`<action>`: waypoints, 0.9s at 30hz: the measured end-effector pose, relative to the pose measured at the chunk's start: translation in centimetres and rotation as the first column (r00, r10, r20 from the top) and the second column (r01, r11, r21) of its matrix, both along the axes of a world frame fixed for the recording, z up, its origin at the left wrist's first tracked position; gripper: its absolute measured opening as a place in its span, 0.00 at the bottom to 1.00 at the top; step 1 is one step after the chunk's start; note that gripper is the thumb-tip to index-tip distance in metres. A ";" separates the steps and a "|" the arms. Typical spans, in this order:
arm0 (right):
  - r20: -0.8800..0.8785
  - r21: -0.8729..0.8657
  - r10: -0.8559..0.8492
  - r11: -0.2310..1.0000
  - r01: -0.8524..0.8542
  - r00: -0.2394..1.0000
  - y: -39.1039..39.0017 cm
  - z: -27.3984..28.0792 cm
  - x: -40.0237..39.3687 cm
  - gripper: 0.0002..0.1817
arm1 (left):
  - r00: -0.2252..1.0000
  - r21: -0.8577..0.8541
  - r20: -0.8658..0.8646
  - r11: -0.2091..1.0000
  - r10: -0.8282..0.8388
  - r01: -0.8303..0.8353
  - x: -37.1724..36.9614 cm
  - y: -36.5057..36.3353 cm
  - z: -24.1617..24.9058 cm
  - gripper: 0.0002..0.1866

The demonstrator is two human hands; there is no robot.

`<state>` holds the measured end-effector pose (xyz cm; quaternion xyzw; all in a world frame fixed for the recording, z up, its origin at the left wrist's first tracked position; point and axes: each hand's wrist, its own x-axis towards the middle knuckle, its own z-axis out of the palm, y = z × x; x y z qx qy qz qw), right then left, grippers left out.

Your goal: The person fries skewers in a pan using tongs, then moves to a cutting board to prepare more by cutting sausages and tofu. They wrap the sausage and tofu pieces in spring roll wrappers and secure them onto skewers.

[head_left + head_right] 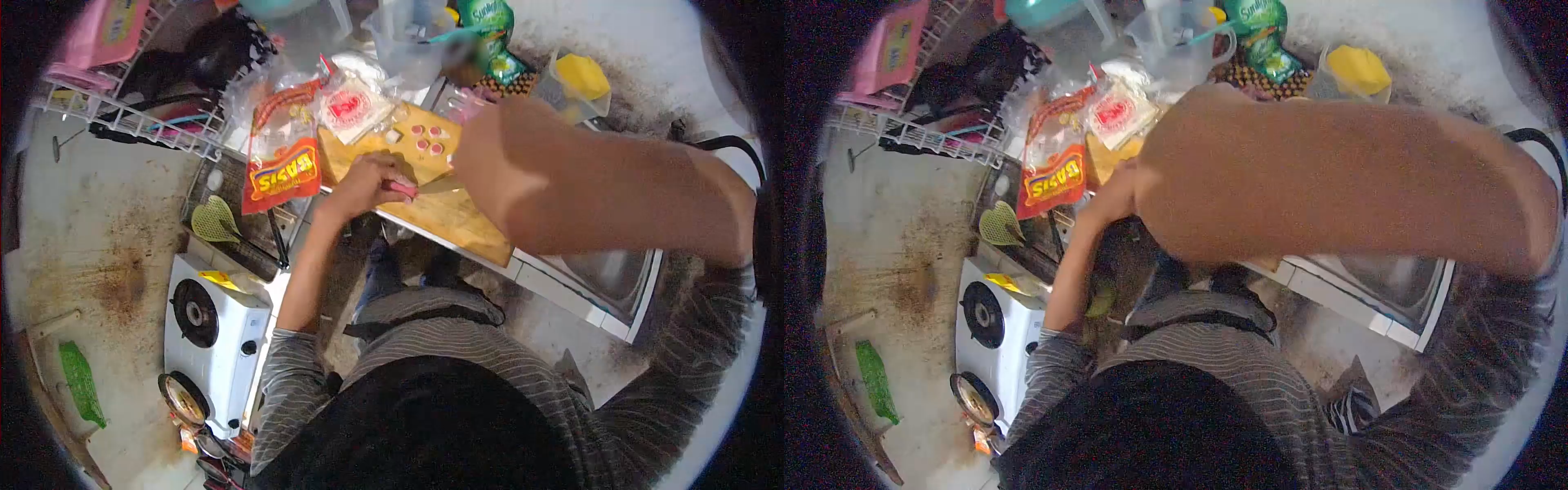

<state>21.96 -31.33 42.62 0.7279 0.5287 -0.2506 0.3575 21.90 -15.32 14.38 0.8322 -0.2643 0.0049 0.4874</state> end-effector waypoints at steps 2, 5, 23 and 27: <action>-0.007 -0.051 0.091 0.995 -0.091 0.996 -0.7 0.5 0.3 0.03 | 0.995 0.094 0.096 0.996 -0.011 0.002 -0.3 -0.1 1.1 0.08; 0.074 0.343 0.363 0.865 -0.365 0.929 -4.5 -2.2 0.9 0.07 | 0.974 0.171 0.217 0.985 -0.066 0.028 0.1 0.1 1.0 0.09; 0.022 0.377 -0.624 0.729 0.572 0.781 -16.1 -9.0 -5.2 0.22 | 0.985 0.230 0.171 0.973 -0.006 -0.034 -0.6 -0.4 -0.6 0.10; -0.009 0.444 -0.656 0.674 0.591 0.755 -16.8 -9.6 -6.5 0.20 | 0.988 0.246 0.155 0.968 0.005 -0.043 -0.6 -0.3 -1.4 0.11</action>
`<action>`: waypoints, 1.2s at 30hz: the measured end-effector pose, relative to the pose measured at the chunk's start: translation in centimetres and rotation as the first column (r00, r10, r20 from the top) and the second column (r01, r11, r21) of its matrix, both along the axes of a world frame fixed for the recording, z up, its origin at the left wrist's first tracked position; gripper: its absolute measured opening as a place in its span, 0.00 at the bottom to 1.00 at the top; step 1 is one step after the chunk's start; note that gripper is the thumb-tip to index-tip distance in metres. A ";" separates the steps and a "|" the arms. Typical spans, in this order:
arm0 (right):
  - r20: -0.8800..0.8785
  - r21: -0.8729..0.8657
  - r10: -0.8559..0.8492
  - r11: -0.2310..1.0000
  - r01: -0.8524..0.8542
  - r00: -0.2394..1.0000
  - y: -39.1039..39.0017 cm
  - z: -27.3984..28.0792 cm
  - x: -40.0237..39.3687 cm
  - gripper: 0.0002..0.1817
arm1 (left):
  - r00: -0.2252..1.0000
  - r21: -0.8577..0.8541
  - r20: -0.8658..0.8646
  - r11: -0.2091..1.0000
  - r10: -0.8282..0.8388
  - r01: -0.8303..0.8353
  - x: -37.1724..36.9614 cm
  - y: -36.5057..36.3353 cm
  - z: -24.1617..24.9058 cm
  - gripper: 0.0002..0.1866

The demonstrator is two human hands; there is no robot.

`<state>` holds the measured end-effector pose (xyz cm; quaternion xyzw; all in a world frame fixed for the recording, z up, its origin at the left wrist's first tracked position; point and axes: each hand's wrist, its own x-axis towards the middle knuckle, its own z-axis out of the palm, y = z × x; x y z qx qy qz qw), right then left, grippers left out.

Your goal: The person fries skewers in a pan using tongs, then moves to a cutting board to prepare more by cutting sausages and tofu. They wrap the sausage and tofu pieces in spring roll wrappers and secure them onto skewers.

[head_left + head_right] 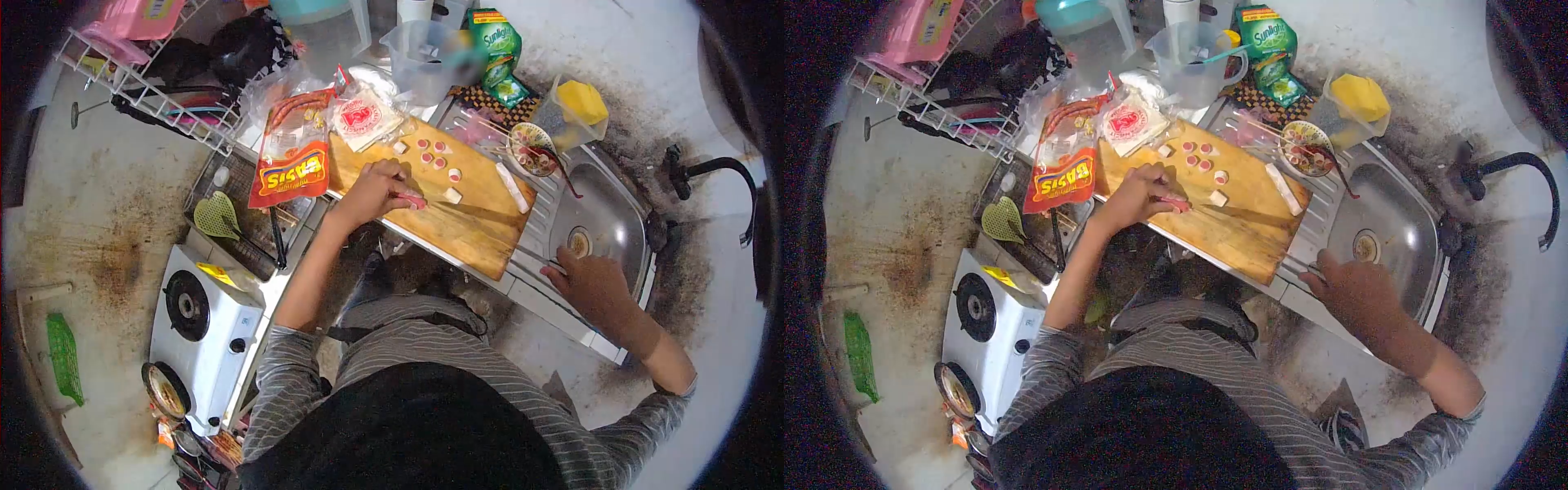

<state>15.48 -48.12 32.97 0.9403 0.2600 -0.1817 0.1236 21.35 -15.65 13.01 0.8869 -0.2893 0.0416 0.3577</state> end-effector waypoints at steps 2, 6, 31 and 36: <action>-0.037 0.006 -0.015 1.000 0.016 0.999 0.3 -0.2 -0.1 0.20 | 0.992 0.065 0.124 0.998 0.015 -0.024 -0.1 -0.1 0.8 0.11; -0.008 0.051 0.022 0.998 -0.022 1.000 0.8 -0.9 0.4 0.20 | 0.986 0.054 0.164 0.998 0.025 -0.034 -0.4 -0.2 1.2 0.11; 0.003 -0.082 0.106 0.991 -0.106 0.994 3.0 0.7 2.8 0.19 | 1.000 0.063 0.012 0.998 0.004 -0.005 0.0 0.3 0.9 0.11; -0.046 -0.109 0.109 0.988 -0.113 0.993 4.1 2.0 3.6 0.22 | 1.000 0.052 0.004 0.999 0.009 -0.010 -0.1 0.4 0.6 0.11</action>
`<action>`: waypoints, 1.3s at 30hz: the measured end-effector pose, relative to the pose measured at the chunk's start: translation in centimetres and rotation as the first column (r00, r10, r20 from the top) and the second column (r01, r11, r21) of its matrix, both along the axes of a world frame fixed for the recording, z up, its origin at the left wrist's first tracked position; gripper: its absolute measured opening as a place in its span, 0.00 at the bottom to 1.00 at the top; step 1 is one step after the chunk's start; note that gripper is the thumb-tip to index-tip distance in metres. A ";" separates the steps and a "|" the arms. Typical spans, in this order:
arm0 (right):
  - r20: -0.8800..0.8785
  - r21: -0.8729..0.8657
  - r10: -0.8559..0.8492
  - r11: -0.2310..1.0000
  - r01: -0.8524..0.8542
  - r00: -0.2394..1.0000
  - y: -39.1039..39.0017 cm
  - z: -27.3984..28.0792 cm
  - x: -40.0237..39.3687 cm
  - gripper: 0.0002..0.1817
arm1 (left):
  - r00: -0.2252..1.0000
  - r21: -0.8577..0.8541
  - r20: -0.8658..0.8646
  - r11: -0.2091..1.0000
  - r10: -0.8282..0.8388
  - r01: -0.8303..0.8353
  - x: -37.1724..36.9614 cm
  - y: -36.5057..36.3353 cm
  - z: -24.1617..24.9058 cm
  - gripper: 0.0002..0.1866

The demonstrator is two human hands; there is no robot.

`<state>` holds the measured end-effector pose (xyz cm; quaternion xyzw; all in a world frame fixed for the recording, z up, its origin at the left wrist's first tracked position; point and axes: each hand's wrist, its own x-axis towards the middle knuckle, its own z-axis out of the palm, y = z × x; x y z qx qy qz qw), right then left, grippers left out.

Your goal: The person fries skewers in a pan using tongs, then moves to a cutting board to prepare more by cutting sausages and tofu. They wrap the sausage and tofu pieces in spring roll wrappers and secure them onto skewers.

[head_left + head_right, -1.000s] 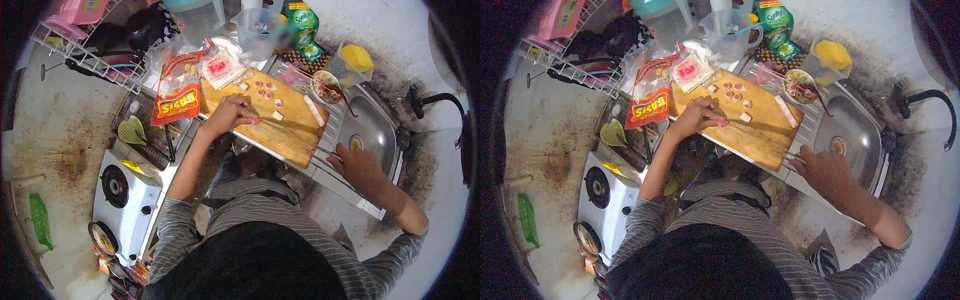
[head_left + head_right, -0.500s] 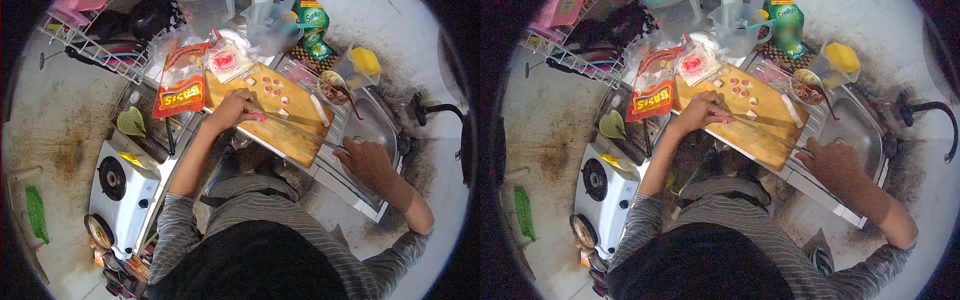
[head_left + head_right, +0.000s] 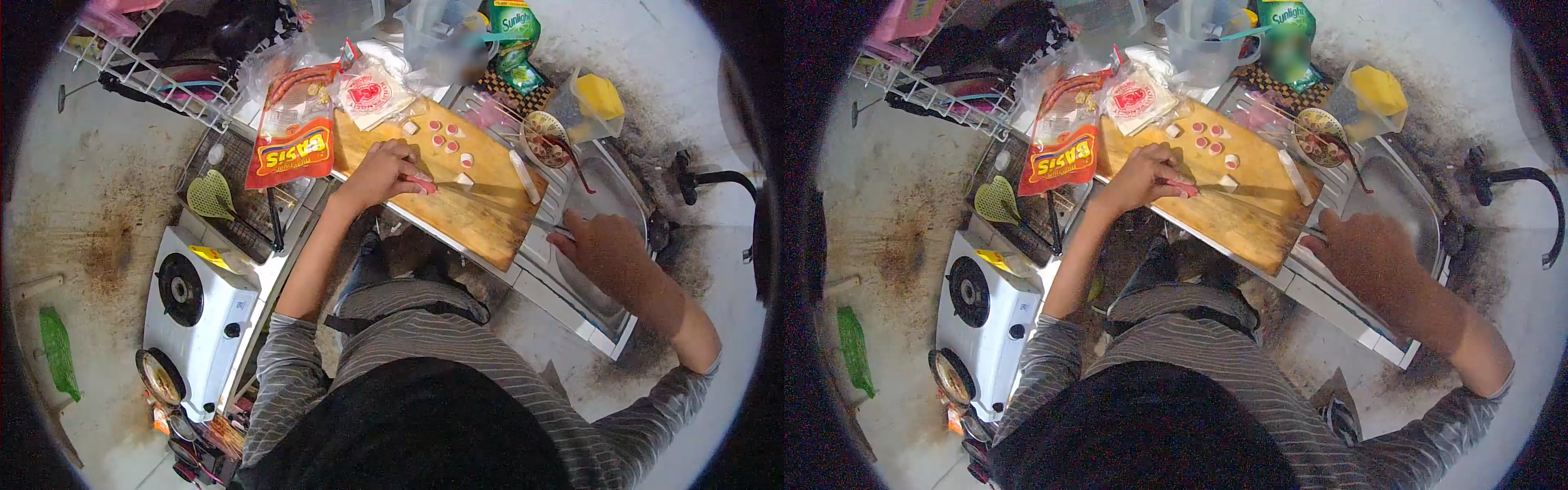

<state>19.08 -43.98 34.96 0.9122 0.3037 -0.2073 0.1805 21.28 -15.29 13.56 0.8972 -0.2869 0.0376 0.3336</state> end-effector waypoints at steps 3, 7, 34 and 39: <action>0.036 0.018 0.018 1.000 -0.019 0.999 0.3 0.8 0.2 0.22 | 1.000 0.014 0.013 1.000 0.003 -0.003 0.1 0.0 0.2 0.11; 0.004 -0.004 0.055 0.998 -0.055 0.998 0.7 1.4 0.4 0.22 | 1.000 0.002 0.023 1.000 0.008 -0.008 0.0 0.0 0.4 0.11; -0.173 -0.136 0.125 0.979 -0.150 0.977 7.1 5.0 6.9 0.23 | 0.999 -0.067 0.002 0.996 -0.054 0.054 0.9 -0.2 -0.7 0.10; -0.134 -0.366 0.264 0.883 -0.295 0.955 14.3 7.1 7.6 0.22 | 0.995 -0.123 -0.008 0.988 -0.095 0.093 1.1 -0.2 0.1 0.09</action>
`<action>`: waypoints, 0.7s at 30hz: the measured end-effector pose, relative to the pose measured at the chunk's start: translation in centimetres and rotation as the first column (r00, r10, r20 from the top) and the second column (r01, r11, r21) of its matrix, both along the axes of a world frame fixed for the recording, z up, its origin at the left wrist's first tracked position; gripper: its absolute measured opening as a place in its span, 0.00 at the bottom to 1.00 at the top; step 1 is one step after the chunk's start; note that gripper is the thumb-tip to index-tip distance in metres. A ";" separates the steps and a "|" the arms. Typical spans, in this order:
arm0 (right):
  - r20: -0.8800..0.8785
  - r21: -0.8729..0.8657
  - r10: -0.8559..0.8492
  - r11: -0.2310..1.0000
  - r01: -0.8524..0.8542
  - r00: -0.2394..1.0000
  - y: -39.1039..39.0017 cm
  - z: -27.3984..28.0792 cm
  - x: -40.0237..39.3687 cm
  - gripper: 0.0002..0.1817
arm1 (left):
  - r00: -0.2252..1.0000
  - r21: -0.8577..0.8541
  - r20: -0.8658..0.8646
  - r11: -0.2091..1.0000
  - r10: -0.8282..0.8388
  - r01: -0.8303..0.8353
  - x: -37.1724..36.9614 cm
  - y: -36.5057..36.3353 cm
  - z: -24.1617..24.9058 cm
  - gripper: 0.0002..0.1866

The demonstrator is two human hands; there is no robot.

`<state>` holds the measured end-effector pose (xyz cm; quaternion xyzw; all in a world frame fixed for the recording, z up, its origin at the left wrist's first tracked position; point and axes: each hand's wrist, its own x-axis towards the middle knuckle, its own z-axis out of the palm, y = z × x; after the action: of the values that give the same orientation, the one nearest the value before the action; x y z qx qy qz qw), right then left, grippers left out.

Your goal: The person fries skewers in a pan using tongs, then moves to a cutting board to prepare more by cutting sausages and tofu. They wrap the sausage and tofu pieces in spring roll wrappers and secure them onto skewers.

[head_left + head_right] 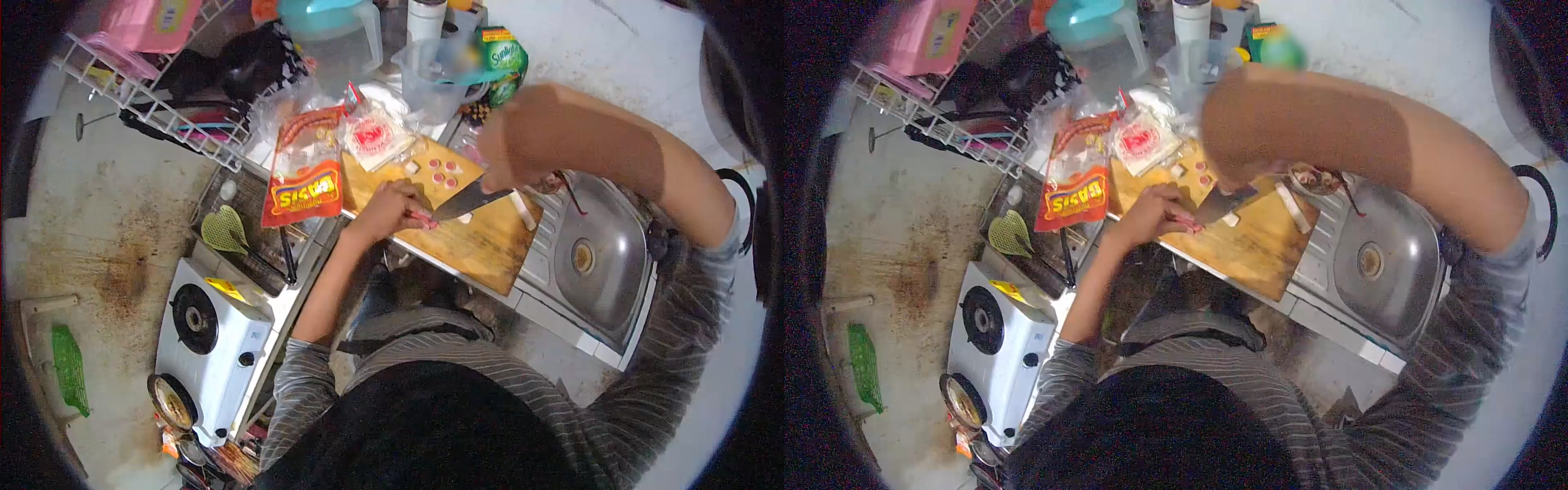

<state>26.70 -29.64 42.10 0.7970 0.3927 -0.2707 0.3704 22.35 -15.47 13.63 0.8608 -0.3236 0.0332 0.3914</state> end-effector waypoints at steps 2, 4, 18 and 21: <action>-0.165 -0.060 -0.315 0.949 0.309 0.935 2.0 -2.1 1.5 0.20 | 0.999 0.048 0.030 0.999 0.025 -0.026 -0.2 -0.1 0.8 0.09; -0.121 -0.112 -0.123 0.988 0.109 0.985 3.7 -1.5 1.1 0.20 | 0.998 0.088 -0.046 0.995 0.050 -0.046 -0.6 0.0 1.0 0.10; -0.228 0.212 -0.299 0.913 0.347 0.926 -13.0 -4.2 -1.8 0.26 | 0.996 0.106 -0.032 0.991 0.084 -0.080 -0.6 -0.1 -0.5 0.11; -0.235 0.187 -0.360 0.895 0.405 0.903 -15.6 -4.1 -3.3 0.25 | 0.993 0.132 0.025 0.984 0.118 -0.120 -1.2 -0.4 1.3 0.11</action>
<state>23.41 -45.25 37.99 0.8662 0.2906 -0.3673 0.1739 21.14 -15.92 14.89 0.9024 -0.2764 0.0423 0.3278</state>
